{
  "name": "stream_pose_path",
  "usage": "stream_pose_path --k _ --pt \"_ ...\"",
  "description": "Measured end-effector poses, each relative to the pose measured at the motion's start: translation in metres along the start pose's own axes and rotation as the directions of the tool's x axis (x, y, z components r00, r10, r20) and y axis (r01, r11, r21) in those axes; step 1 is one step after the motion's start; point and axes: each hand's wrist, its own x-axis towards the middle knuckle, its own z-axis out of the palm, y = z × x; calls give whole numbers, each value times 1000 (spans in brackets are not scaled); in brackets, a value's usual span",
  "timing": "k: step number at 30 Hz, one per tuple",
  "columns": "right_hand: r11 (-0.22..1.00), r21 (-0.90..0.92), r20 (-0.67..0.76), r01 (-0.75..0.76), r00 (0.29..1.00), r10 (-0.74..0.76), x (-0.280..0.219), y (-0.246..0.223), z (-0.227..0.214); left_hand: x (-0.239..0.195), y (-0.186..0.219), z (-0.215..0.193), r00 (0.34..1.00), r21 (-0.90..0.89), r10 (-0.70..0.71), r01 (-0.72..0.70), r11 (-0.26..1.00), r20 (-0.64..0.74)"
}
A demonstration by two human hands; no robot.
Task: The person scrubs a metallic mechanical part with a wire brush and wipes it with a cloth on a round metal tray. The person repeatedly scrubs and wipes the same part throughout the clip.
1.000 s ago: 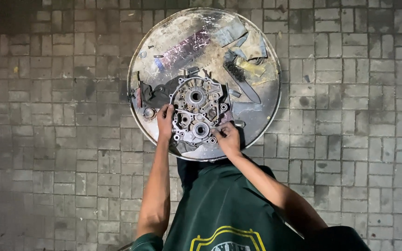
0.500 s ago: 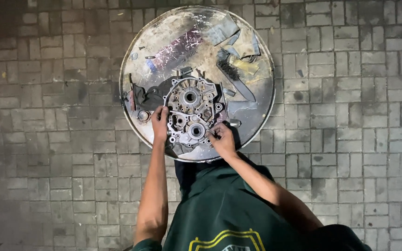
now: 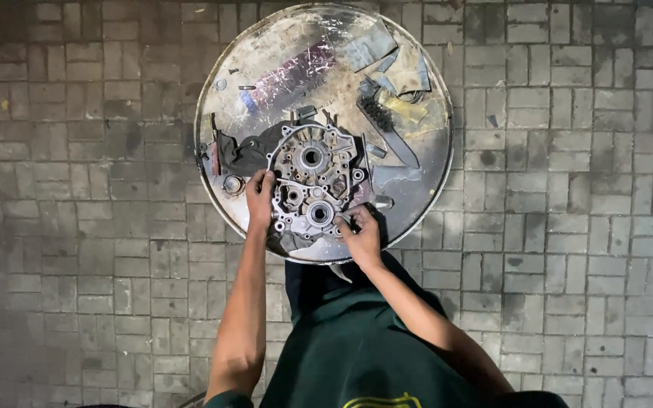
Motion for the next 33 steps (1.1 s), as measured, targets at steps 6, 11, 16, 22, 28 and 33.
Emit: stream_pose_path --k 6,11,16,22,28,33 --pt "1000 1 -85 2 996 -2 27 30 -13 1 5 2 1000 0 -21 21 1000 15" --pt "998 -8 -76 65 995 -65 28 18 -19 7 -12 -2 999 1 -9 9 1000 32" --pt "997 -41 -78 58 995 -61 21 29 -15 6 -9 -2 1000 -10 -4 4 1000 27" --pt "907 -388 -7 163 984 -180 -2 -3 -4 -1 -3 -3 1000 4 -26 26 1000 0" --pt "814 -564 69 139 990 -122 12 9 -14 3 -9 0 1000 21 -18 17 1000 1" --pt "919 -390 130 56 991 -6 18 -5 -22 9 -15 4 999 20 -30 30 999 -11"
